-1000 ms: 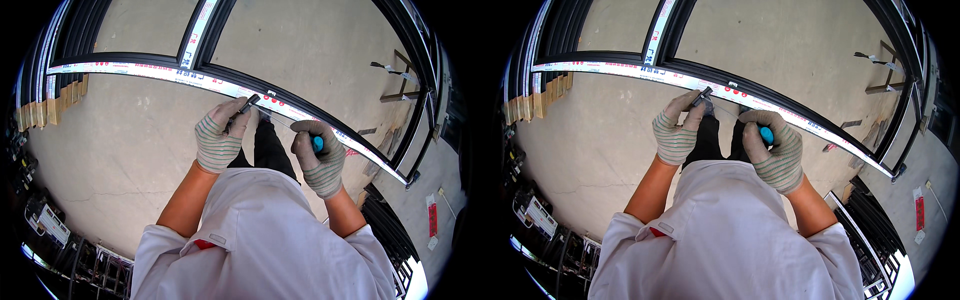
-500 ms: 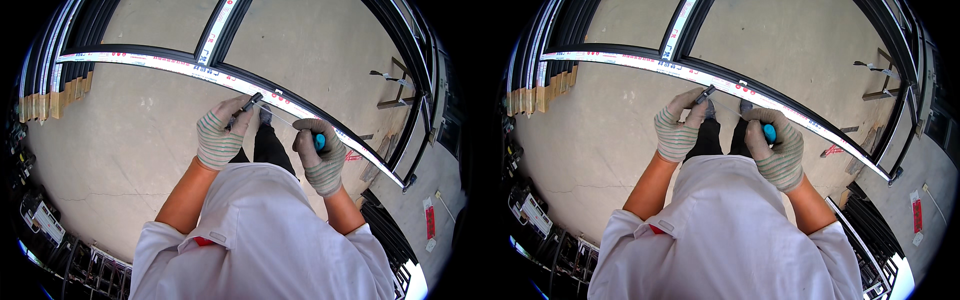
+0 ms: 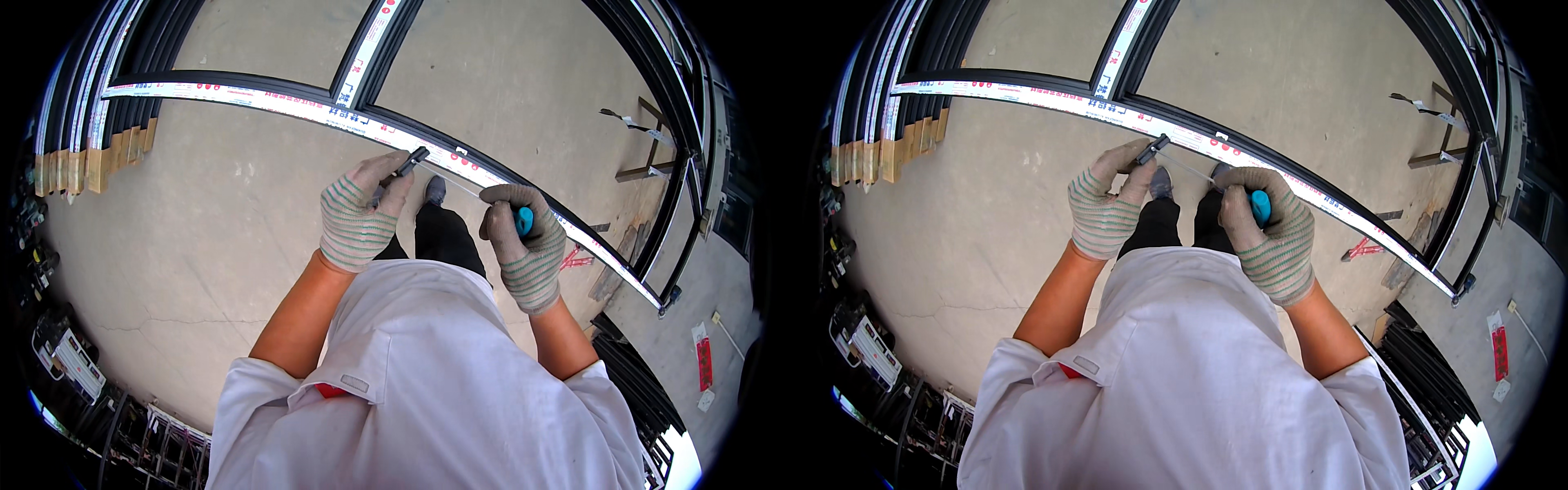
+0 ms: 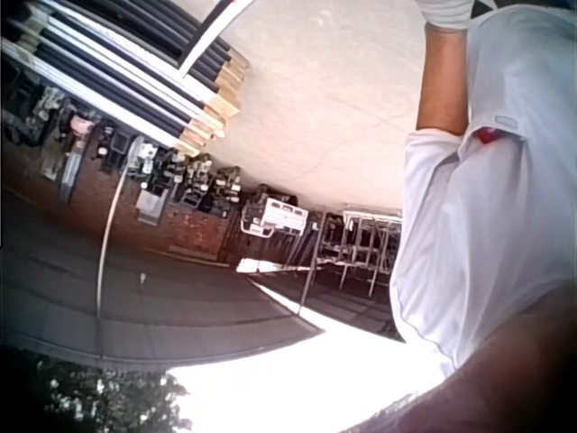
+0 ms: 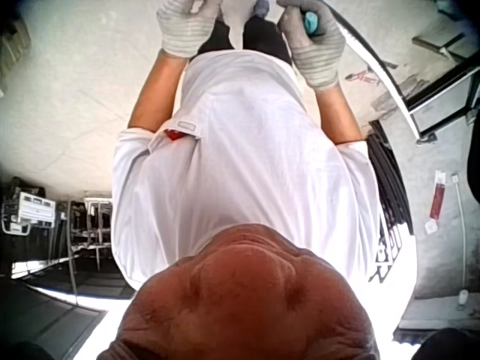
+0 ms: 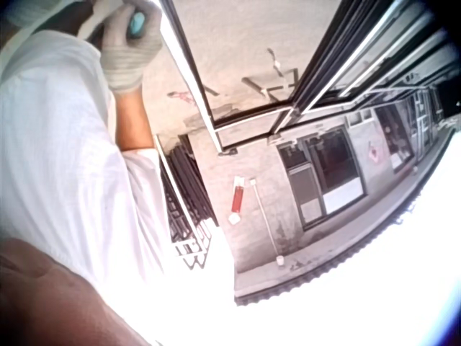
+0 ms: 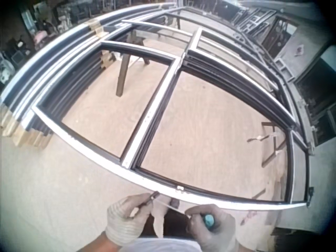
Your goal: The person uses a cordless drill to fasten screws into a large window frame, then retrieves a small metal component from a bowl and installs it into the frame using a screwdriver. The work is performed on a concrete floor in a workshop with multiple frames nearby.
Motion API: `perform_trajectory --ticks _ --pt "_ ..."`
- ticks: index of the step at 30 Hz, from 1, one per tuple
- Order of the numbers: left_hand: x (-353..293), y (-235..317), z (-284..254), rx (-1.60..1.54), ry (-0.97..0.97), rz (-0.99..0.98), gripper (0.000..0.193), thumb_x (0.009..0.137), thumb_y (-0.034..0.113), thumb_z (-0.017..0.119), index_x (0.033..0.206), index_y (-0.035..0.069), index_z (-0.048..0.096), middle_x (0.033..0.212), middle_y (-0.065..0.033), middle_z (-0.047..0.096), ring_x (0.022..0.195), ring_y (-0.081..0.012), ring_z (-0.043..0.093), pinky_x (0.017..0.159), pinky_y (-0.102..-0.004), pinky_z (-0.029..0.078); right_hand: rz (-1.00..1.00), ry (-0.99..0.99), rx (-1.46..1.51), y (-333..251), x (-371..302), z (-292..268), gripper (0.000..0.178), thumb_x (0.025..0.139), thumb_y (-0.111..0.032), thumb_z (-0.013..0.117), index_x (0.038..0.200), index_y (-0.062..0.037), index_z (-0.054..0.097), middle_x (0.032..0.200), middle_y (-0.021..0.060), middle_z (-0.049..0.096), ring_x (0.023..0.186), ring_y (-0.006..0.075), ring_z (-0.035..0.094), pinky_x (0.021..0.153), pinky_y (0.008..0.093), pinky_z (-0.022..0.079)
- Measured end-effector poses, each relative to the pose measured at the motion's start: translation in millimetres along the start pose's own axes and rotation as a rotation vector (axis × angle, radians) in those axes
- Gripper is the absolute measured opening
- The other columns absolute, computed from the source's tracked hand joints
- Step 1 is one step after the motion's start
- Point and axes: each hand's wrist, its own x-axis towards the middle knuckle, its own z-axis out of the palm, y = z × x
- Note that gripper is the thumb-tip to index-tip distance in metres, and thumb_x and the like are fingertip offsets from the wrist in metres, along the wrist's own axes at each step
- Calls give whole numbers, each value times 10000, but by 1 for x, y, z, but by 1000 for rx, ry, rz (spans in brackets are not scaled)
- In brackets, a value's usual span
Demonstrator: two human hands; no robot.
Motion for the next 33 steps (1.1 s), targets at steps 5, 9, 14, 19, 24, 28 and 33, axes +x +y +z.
perform_trajectory --ticks 5,9,14,19,24,28,33 --pt "7 14 5 11 28 -51 237 893 75 768 1124 37 731 995 -144 753 789 -229 721 699 -308 573 -8 -35 -4 1 6 -8 110 983 -74 638 1071 -31 688 772 9 647 699 68 591 656 249 505" --pt "11 13 14 130 49 48 246 885 44 772 1127 35 727 1002 -136 753 820 -231 720 735 -322 578 -357 -68 -240 13 22 -19 133 952 1 631 1070 -32 684 747 25 644 658 87 597 606 273 503" --pt "18 17 29 274 44 111 291 881 -24 770 1161 37 718 1017 -114 747 805 -163 686 737 -289 566 -641 -204 -451 8 51 -41 179 866 6 697 1030 -65 703 776 100 682 643 268 658 592 356 515" --pt "27 22 50 210 72 81 300 876 -38 774 1161 34 712 1033 -112 739 815 -154 678 738 -279 561 -407 -259 -137 13 68 -63 124 941 -53 669 1064 -37 670 745 61 665 634 167 643 597 305 512" --pt "28 25 68 279 64 56 275 873 -55 771 1128 29 712 1025 -115 742 807 -153 677 729 -277 560 200 -364 198 16 92 -87 171 1034 -109 563 1135 -6 655 748 31 629 700 80 604 666 269 523" --pt "25 26 79 247 63 -13 264 877 -72 761 1115 28 707 1036 -114 747 805 -148 679 730 -278 564 21 -491 -8 26 94 -96 202 1034 -155 568 1136 -24 684 739 28 625 688 100 591 659 289 511" --pt "31 20 81 272 78 -34 261 887 -61 756 1129 26 712 1040 -115 749 826 -139 678 744 -277 563 344 -647 134 40 117 -91 233 1016 -197 600 1128 -9 681 707 38 606 662 117 578 650 302 505"
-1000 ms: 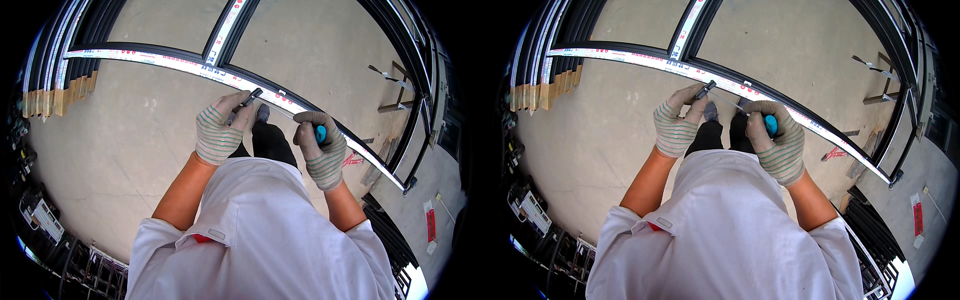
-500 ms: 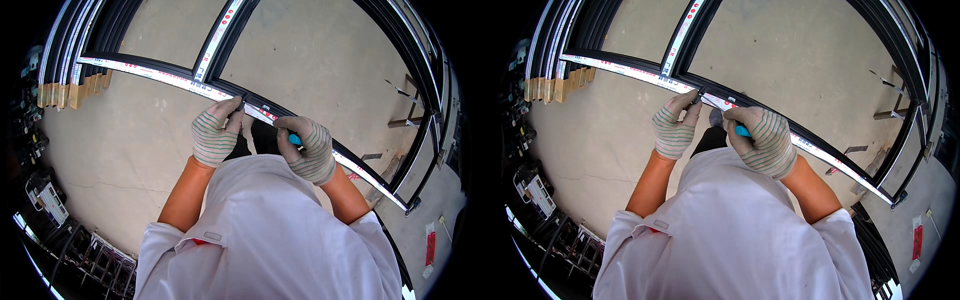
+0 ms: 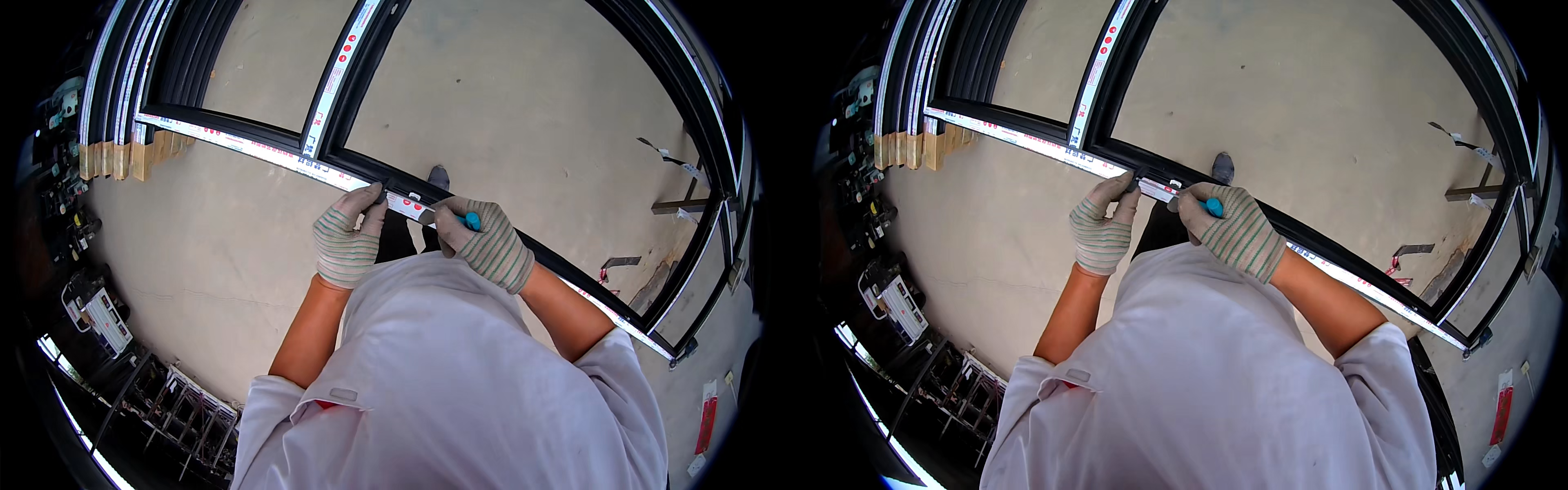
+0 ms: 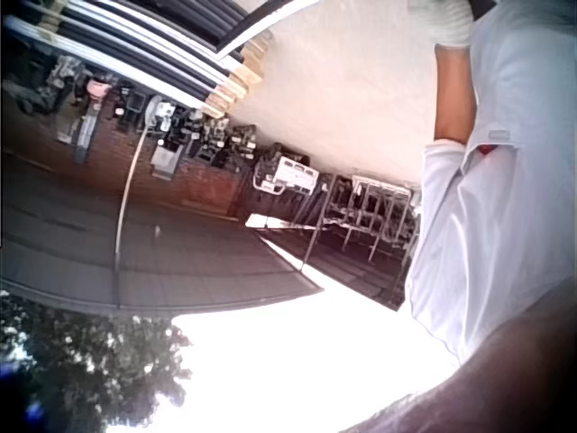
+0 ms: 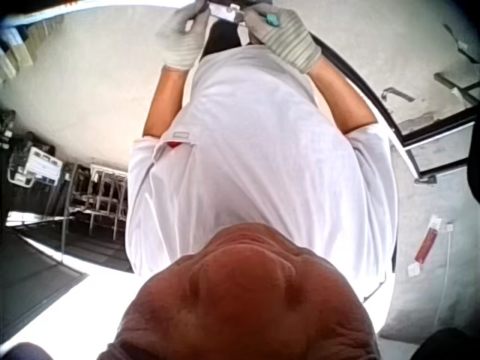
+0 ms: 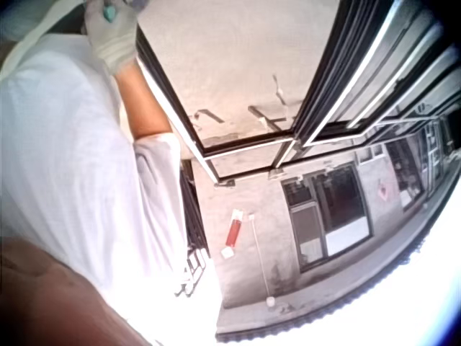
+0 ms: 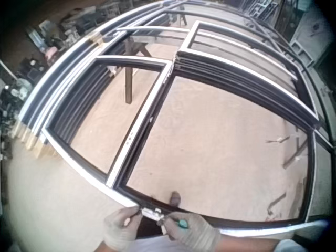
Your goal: The person uses a cordless drill to fasten screws into a large window frame, then retrieves a small metal component from a bowl and installs it into the frame using a screwdriver. The work is performed on a concrete floor in a workshop with multiple frames nearby.
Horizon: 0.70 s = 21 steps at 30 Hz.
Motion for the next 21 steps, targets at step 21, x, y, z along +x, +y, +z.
perform_trajectory --ticks 21 --pt "64 -86 -32 459 103 168 278 752 111 840 1002 111 718 1140 -137 642 1027 -361 611 891 -481 480 -216 13 -879 -26 108 64 203 995 -126 556 1134 -11 650 878 149 678 777 307 693 680 375 540"
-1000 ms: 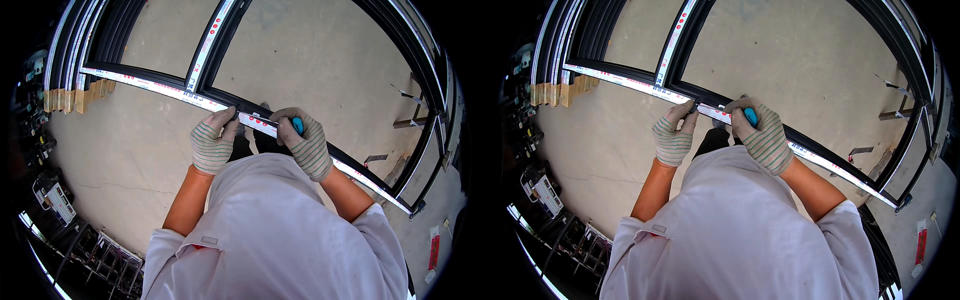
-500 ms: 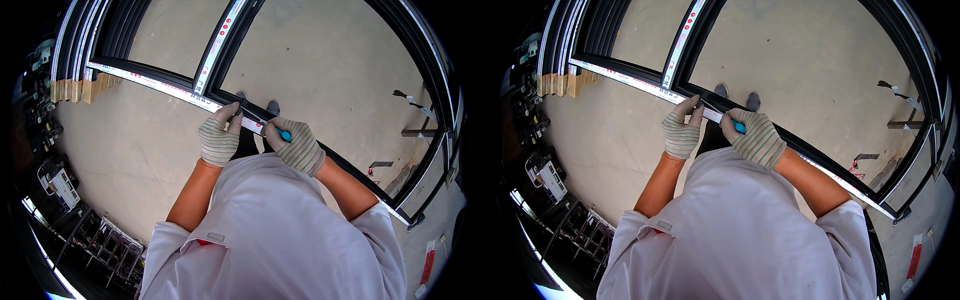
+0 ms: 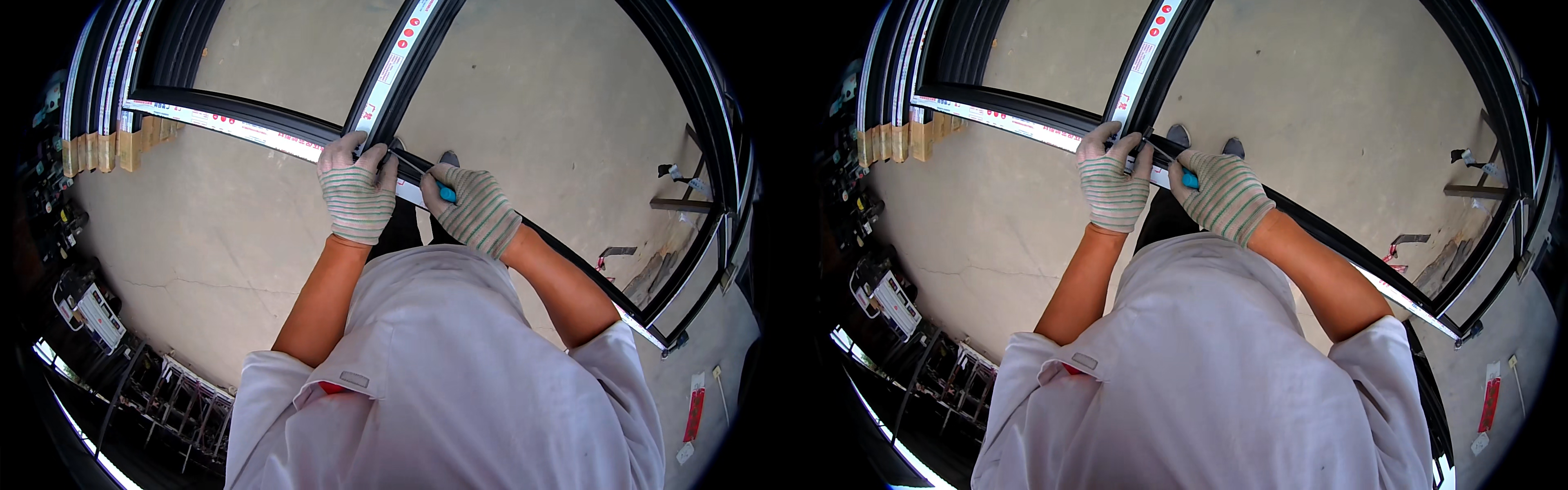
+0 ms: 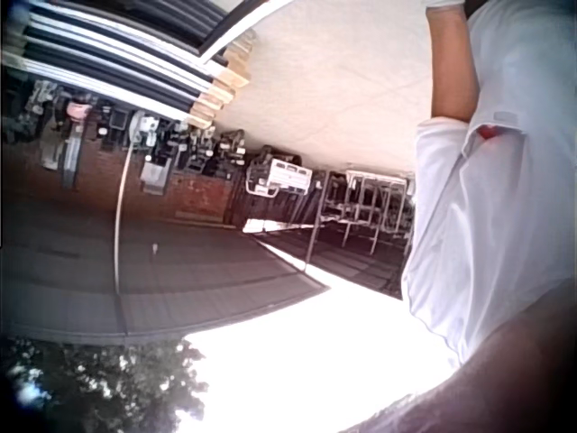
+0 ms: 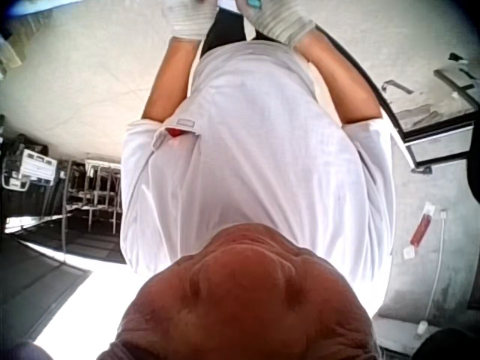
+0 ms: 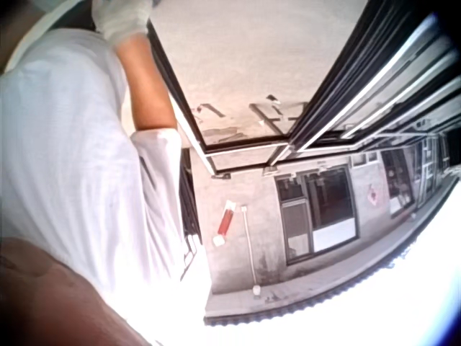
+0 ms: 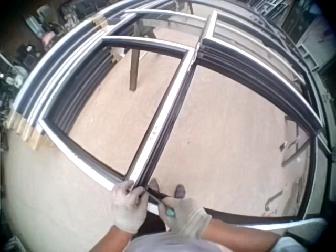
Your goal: The person uses a cordless drill to fasten screws into a large window frame, then retrieves a small metal component from a bowl and installs it into the frame using a screwdriver. The work is performed on a concrete floor in a workshop with multiple frames nearby.
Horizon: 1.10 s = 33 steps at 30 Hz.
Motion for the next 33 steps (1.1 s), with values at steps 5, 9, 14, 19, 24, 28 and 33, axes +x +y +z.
perform_trajectory --ticks 5,9,14,19,24,28,33 --pt "6 -11 2 -14 11 -61 269 741 115 845 980 117 722 1166 -166 634 1057 -376 594 894 -487 478 -22 57 83 0 15 10 188 989 -202 602 947 -26 652 769 232 643 737 454 649 630 478 512" --pt "0 -15 4 -48 -26 -128 323 756 76 830 1060 80 720 1244 -147 614 1129 -334 551 948 -454 467 44 100 54 -10 24 7 188 975 -212 620 950 -29 659 755 222 650 726 440 663 635 481 521" --pt "1 -17 4 -47 10 -154 597 735 99 837 1276 15 598 1307 -157 569 1183 -348 528 1010 -462 450 -7 104 -48 -14 28 7 186 958 -223 635 928 -42 664 736 202 659 701 422 665 641 473 532" --pt "11 -26 4 87 -67 -140 833 702 255 856 1413 -4 509 1385 -169 526 1290 -367 488 1152 -555 318 9 -17 -131 -30 36 -3 258 982 -272 568 948 -34 662 764 195 699 732 405 695 712 490 550" --pt "32 -25 0 319 -357 -204 851 710 359 845 1401 -18 522 1216 -185 632 1278 -347 533 1216 -632 179 9 -117 -179 -46 42 -15 302 982 -277 552 1099 -11 637 822 195 730 755 401 718 730 507 561" --pt "40 -35 3 248 -421 -206 812 701 391 847 1338 -17 555 1035 -159 675 1142 -324 607 1204 -616 214 -5 -122 -232 -43 45 -12 337 962 -256 583 1166 10 619 808 178 726 740 386 721 702 507 563" --pt "39 -40 5 220 -406 -175 766 698 398 851 1277 -21 574 976 -151 666 1055 -315 620 1186 -579 261 -38 -77 -263 -43 43 -4 282 938 -229 609 1073 17 641 779 166 718 733 351 732 664 469 573"
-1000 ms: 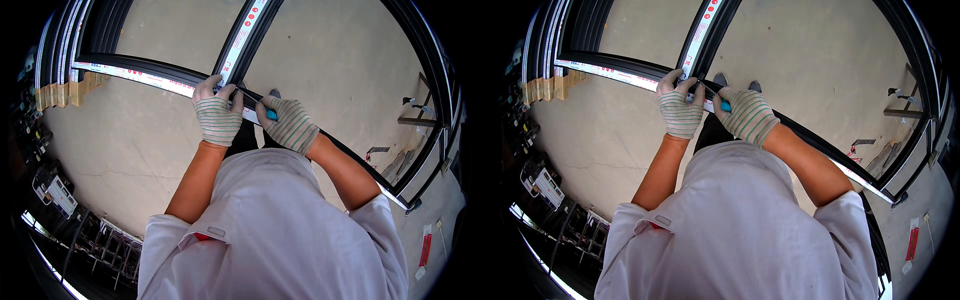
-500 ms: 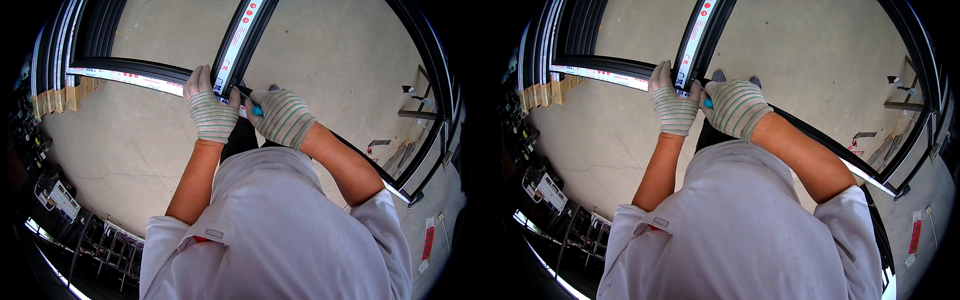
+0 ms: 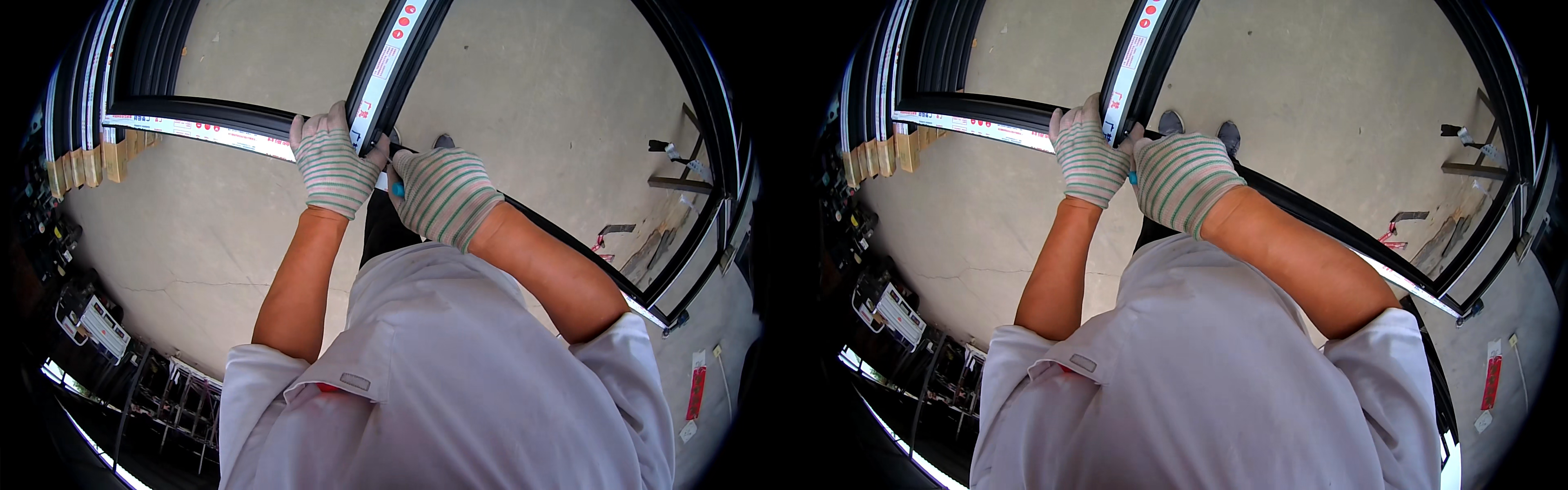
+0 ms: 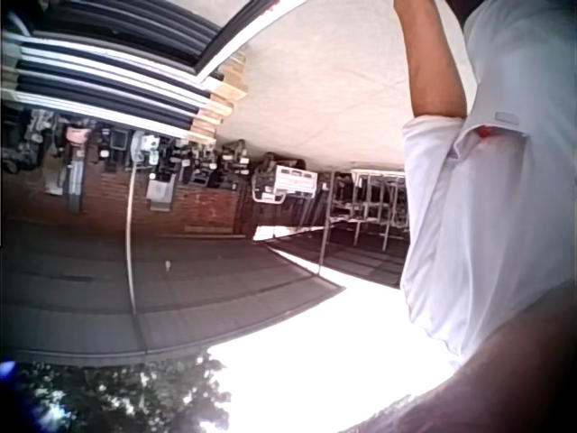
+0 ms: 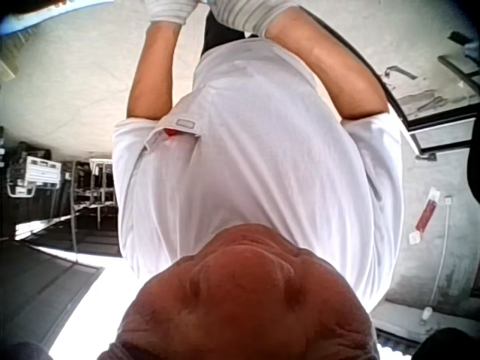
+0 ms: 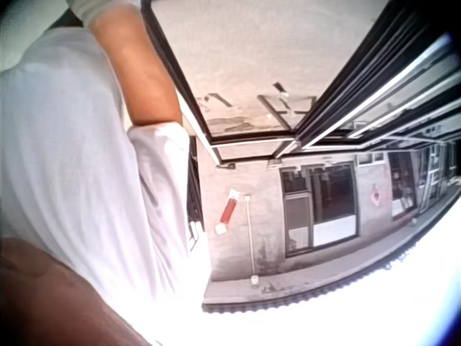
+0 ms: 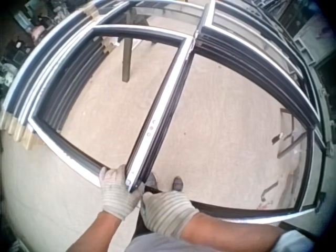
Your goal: The person uses a cordless drill to fasten screws into a large window frame, then retrieves a small metal component from a bowl and installs it into the frame using a screwdriver. The work is performed on a concrete floor in a workshop with multiple frames nearby.
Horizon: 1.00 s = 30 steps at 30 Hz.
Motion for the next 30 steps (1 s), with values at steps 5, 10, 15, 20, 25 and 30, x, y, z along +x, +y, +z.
perform_trajectory --ticks 5,10,15,20,25,30 --pt "-1 -4 6 24 71 36 748 704 424 864 1271 8 610 949 -129 690 1010 -311 645 1163 -551 295 -9 -42 7 -5 1 -6 202 897 -180 619 964 7 657 790 169 725 742 349 736 651 451 579" --pt "0 -3 5 0 24 25 810 693 403 866 1301 -41 568 1005 -170 658 1053 -332 617 1174 -559 285 12 -25 38 -4 2 -3 202 871 -146 610 978 15 672 798 182 725 755 353 736 645 455 576" --pt "1 0 3 -4 15 9 798 692 399 868 1294 -37 577 993 -170 659 1042 -333 621 1174 -552 286 10 54 22 -2 3 8 219 962 -233 593 889 -29 623 694 175 692 666 372 698 728 492 561" --pt "1 -1 5 31 28 13 792 687 399 872 1291 -24 585 983 -163 664 1041 -327 627 1173 -543 289 23 36 13 -4 3 7 233 953 -244 591 903 -20 631 736 188 711 704 379 709 736 490 561" --pt "2 0 4 23 14 12 782 693 407 870 1285 -17 587 987 -159 665 1036 -325 626 1173 -541 289 17 -63 0 -8 2 -7 350 899 -173 595 1116 100 615 822 184 738 780 336 738 689 463 575" --pt "0 0 7 31 38 16 782 701 413 869 1290 -16 582 998 -159 667 1045 -324 623 1173 -540 287 23 -144 -10 -13 3 -15 331 869 -138 605 1096 90 681 857 187 747 821 321 751 666 441 588"
